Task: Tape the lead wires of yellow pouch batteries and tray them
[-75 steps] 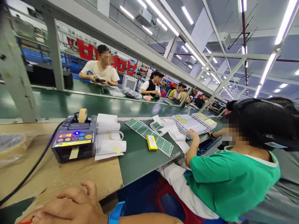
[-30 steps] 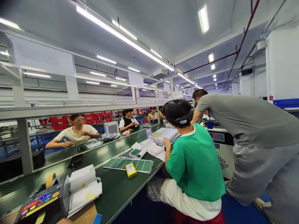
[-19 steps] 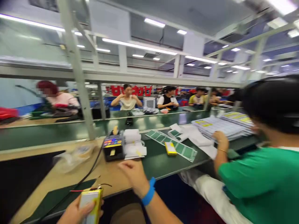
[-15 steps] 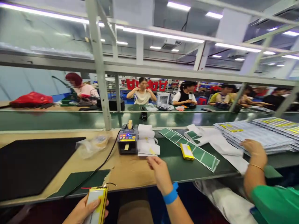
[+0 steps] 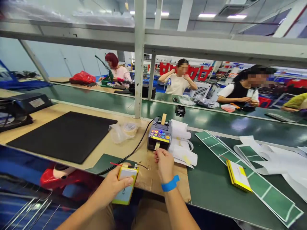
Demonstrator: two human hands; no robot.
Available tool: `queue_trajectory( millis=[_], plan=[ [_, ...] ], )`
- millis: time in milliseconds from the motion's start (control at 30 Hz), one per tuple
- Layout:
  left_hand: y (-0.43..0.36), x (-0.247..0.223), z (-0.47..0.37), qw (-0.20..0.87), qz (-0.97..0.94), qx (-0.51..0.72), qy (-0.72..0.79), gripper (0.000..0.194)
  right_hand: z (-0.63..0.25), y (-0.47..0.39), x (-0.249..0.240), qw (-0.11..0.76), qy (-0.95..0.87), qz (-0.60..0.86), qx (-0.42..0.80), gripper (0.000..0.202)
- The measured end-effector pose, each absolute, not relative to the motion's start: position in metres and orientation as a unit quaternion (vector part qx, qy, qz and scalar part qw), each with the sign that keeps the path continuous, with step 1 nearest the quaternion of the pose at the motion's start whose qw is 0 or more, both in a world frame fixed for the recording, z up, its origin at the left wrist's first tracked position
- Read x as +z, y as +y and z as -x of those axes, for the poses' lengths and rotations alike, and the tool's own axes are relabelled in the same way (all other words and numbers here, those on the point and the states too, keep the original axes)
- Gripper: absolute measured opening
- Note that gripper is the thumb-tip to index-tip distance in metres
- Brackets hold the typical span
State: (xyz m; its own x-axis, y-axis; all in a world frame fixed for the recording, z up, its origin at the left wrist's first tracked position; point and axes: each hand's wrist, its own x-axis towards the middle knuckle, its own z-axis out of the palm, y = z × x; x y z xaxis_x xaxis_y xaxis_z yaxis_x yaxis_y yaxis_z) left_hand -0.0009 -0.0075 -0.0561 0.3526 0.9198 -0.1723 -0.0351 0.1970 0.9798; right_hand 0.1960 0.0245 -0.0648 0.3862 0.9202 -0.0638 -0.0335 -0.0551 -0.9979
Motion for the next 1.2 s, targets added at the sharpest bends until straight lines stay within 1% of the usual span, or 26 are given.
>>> queue_trajectory(
  millis=[133, 267, 367, 467, 600, 767, 933, 1067, 1133, 1167, 1200],
  plan=[
    [0.0, -0.046, 0.012, 0.66, -0.542, 0.311, 0.417, 0.041, -0.21, 0.011, -0.034, 0.549, -0.454, 0.587, 0.385, 0.027],
    [0.001, -0.039, 0.015, 0.696, -0.545, 0.26, 0.39, 0.041, -0.219, -0.012, 0.003, 0.441, -0.567, 0.537, 0.443, 0.022],
    [-0.002, -0.03, 0.009, 0.7, -0.553, 0.247, 0.378, 0.039, -0.211, -0.023, 0.012, 0.39, -0.617, 0.494, 0.473, 0.018],
    [-0.005, -0.023, 0.002, 0.701, -0.558, 0.238, 0.375, 0.037, -0.195, -0.03, 0.006, 0.404, -0.599, 0.486, 0.491, 0.021],
    [-0.007, -0.029, -0.004, 0.688, -0.578, 0.234, 0.371, 0.033, -0.183, -0.037, -0.003, 0.435, -0.583, 0.507, 0.463, 0.014],
    [-0.001, -0.045, -0.009, 0.658, -0.628, 0.242, 0.338, 0.035, -0.182, -0.039, -0.011, 0.446, -0.584, 0.521, 0.434, 0.024],
    [-0.003, -0.041, -0.011, 0.651, -0.627, 0.226, 0.364, 0.031, -0.18, -0.04, -0.023, 0.452, -0.589, 0.53, 0.41, 0.018],
    [-0.007, -0.03, -0.01, 0.649, -0.626, 0.225, 0.369, 0.026, -0.189, -0.045, -0.02, 0.456, -0.598, 0.528, 0.394, 0.027],
    [-0.007, -0.027, -0.008, 0.668, -0.615, 0.215, 0.36, 0.029, -0.201, -0.045, -0.007, 0.446, -0.611, 0.521, 0.395, 0.028],
    [-0.007, -0.026, -0.006, 0.675, -0.611, 0.209, 0.356, 0.03, -0.209, -0.044, 0.002, 0.433, -0.627, 0.517, 0.39, 0.02],
    [-0.008, -0.026, -0.005, 0.681, -0.61, 0.202, 0.353, 0.032, -0.216, -0.043, 0.011, 0.384, -0.675, 0.509, 0.372, 0.012]
  ],
)
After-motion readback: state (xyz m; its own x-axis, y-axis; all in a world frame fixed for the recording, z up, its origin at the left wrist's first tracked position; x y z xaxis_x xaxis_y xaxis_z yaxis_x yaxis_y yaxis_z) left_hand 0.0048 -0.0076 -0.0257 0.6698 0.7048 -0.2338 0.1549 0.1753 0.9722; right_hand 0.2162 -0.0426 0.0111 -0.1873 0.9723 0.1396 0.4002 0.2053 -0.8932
